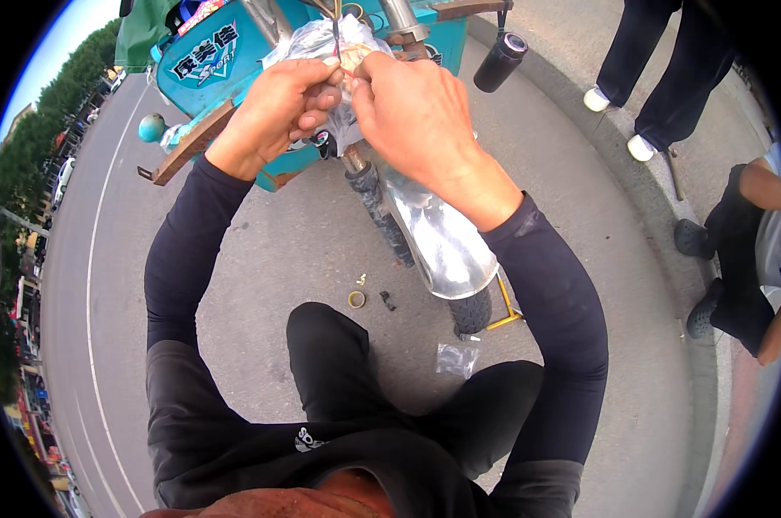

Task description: The person repairs electrical wiring on a teal three-wheeled vehicle by stripping wire insulation, twisting conductors, and wrapping connections with electrical tape. The person uses pliers and a screwdriver to manipulate the wires and secure components near the handlebar area.

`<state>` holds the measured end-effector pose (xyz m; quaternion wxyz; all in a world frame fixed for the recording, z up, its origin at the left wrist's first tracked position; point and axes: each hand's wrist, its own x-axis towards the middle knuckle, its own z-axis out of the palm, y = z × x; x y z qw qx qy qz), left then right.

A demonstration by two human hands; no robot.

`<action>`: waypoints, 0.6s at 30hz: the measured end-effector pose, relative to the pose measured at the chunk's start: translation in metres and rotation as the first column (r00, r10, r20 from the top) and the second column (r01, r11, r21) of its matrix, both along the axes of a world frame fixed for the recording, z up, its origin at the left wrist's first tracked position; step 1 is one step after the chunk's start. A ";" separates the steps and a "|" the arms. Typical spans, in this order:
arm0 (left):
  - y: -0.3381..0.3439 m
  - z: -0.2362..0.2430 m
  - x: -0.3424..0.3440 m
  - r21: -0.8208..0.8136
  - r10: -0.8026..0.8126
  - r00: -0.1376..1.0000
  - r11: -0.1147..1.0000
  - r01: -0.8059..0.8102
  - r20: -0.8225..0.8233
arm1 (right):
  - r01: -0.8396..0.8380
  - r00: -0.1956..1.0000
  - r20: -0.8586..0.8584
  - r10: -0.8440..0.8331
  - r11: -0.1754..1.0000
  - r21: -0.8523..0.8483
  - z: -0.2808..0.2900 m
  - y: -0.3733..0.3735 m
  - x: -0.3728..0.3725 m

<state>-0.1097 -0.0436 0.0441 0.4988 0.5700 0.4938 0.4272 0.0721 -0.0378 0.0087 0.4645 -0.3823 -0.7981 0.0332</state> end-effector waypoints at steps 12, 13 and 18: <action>0.015 -0.024 0.011 0.214 0.043 0.969 0.977 0.011 -0.242 | -0.258 0.931 -0.341 0.130 0.894 -0.366 -0.020 0.012 0.007; 0.018 -0.026 0.013 0.286 0.088 0.934 0.958 0.016 -0.347 | -0.200 0.949 -0.299 0.103 0.928 -0.315 -0.021 0.009 0.007; 0.028 -0.016 0.021 0.296 0.069 0.961 0.955 0.013 -0.267 | -0.115 0.959 -0.281 0.047 0.966 -0.232 -0.022 0.012 0.016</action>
